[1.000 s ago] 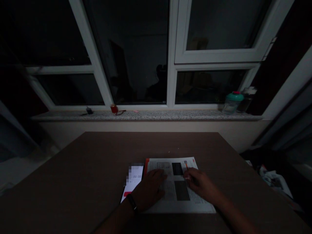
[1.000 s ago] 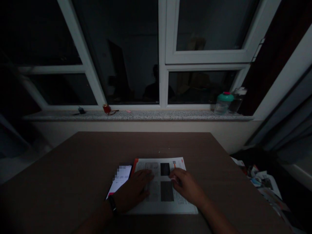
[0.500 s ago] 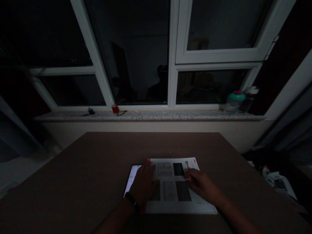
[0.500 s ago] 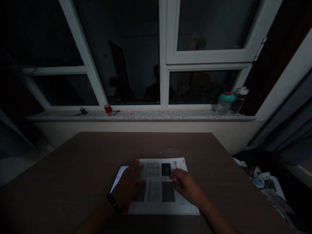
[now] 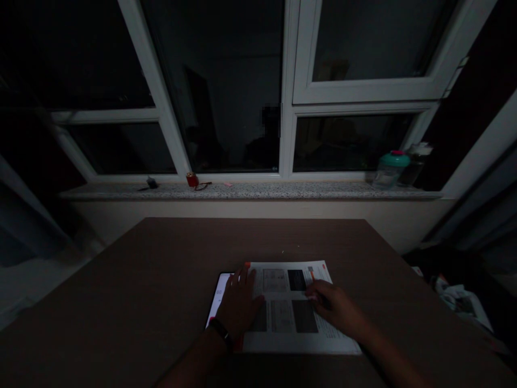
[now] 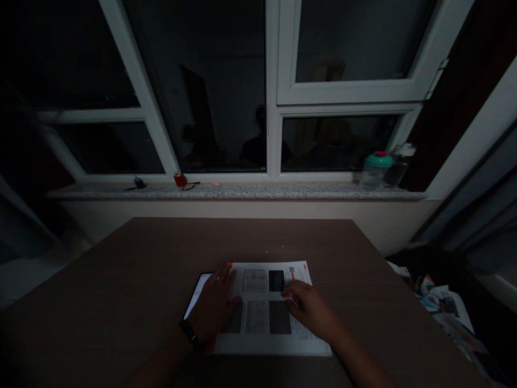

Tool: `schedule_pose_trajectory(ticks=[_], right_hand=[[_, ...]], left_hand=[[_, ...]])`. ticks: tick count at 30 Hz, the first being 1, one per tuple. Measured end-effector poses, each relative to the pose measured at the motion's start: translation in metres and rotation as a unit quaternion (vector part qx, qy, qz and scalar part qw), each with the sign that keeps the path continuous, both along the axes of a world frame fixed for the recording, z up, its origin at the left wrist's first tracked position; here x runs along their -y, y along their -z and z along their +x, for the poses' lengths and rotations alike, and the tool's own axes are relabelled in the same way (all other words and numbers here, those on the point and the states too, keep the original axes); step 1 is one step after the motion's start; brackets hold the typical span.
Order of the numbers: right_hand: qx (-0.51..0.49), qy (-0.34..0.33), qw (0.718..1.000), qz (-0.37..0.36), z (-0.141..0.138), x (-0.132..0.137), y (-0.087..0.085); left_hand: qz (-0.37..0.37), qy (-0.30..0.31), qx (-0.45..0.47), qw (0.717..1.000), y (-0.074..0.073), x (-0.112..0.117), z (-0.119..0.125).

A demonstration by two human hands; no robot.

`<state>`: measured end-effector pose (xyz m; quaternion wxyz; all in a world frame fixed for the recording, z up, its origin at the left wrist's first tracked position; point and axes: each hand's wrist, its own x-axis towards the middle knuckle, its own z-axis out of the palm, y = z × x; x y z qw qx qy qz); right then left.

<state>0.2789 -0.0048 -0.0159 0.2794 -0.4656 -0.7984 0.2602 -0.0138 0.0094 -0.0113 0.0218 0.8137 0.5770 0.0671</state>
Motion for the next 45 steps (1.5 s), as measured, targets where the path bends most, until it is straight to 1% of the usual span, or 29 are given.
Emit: schedule_pose_trajectory(ticks=[7,17,26,30,34,37,45], right_hand=[[-0.01,-0.001,1.0,0.001,0.001,0.001,-0.001],[-0.01,-0.005,1.0,-0.005,0.002,-0.001,0.005],[-0.006,-0.009,1.0,0.001,0.002,-0.001,0.001],[-0.003,-0.005,1.0,-0.001,0.002,0.0,0.0],[-0.001,-0.003,1.0,0.002,0.002,0.0,0.0],[0.004,-0.008,1.0,0.001,0.002,0.0,-0.002],[0.012,-0.015,1.0,-0.004,0.0,0.002,-0.006]], left_hand=[[-0.013,-0.01,0.004,1.0,-0.004,0.001,0.003],[-0.009,0.0,-0.001,1.0,0.0,0.0,0.002],[0.007,0.011,0.01,1.0,0.004,-0.001,0.0],[0.0,0.014,0.01,1.0,0.001,0.0,0.0],[-0.014,0.0,-0.002,1.0,-0.005,0.001,0.003],[-0.018,-0.004,0.001,1.0,-0.007,0.001,0.005],[0.002,0.001,0.016,1.0,0.0,0.0,0.001]])
